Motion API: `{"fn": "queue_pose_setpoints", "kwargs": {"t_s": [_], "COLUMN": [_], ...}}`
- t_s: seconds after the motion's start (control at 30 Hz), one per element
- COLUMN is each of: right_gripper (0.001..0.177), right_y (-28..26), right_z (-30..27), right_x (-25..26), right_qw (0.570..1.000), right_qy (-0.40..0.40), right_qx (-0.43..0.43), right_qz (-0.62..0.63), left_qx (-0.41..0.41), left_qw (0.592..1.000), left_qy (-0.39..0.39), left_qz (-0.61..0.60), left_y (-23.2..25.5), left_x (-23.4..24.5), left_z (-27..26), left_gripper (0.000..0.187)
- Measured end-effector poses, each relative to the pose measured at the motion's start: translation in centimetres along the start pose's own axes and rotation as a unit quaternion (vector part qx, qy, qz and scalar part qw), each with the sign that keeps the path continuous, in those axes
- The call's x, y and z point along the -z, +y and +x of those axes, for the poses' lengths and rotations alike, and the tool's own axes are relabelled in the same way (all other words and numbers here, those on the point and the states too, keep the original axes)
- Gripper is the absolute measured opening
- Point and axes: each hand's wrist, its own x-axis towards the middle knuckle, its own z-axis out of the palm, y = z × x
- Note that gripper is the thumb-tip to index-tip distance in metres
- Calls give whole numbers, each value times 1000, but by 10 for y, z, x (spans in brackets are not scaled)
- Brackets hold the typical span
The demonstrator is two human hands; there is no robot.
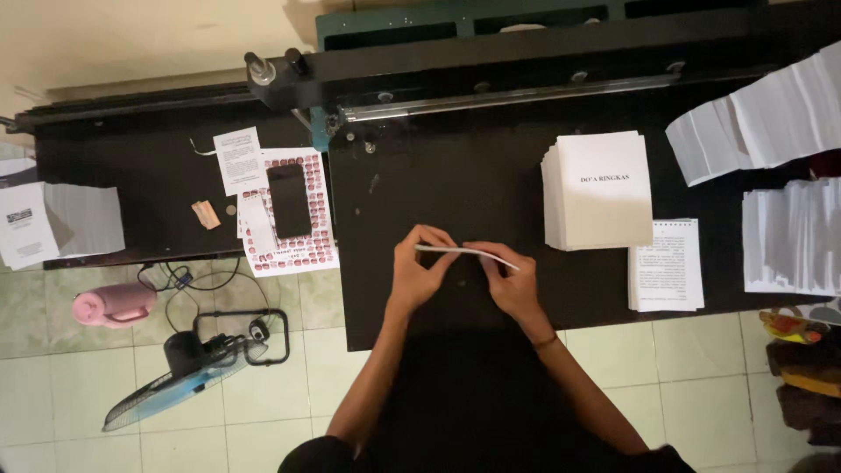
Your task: The person repeatedly picks up stacks of printed papers, aligns them, and places them into a binding machine. They press down the machine's lever to bind the papers, then remove the bound stack and place it on the table. This process is repeated for multiple stacks throughout the video.
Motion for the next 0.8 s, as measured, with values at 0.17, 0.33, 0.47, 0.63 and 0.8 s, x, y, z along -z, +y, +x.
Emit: {"fn": "queue_pose_setpoints", "kwargs": {"t_s": [0.17, 0.33, 0.47, 0.63, 0.8], "right_gripper": [22, 16, 16, 11, 17], "right_y": [3, -1, -47, -14, 42], "right_z": [-5, -4, 10, 10, 1], "right_x": [10, 27, 39, 30, -2], "right_qw": [1000, 997, 978, 990, 998], "right_qy": [-18, -19, -58, -30, 51], "right_qx": [-18, -20, 55, 50, 33], "right_qz": [-15, -67, -193, -125, -25], "left_qx": [8, 30, -22, -52, -74], "left_qw": [1000, 996, 982, 985, 996], "left_qy": [-20, -60, -139, -125, -16], "left_qz": [4, 55, 129, 110, -41], "left_y": [-9, -35, -5, 50, 12], "left_x": [-4, 14, 24, 31, -2], "left_z": [-8, -6, 13, 33, 17], "left_gripper": [22, 23, 21, 19, 16]}}
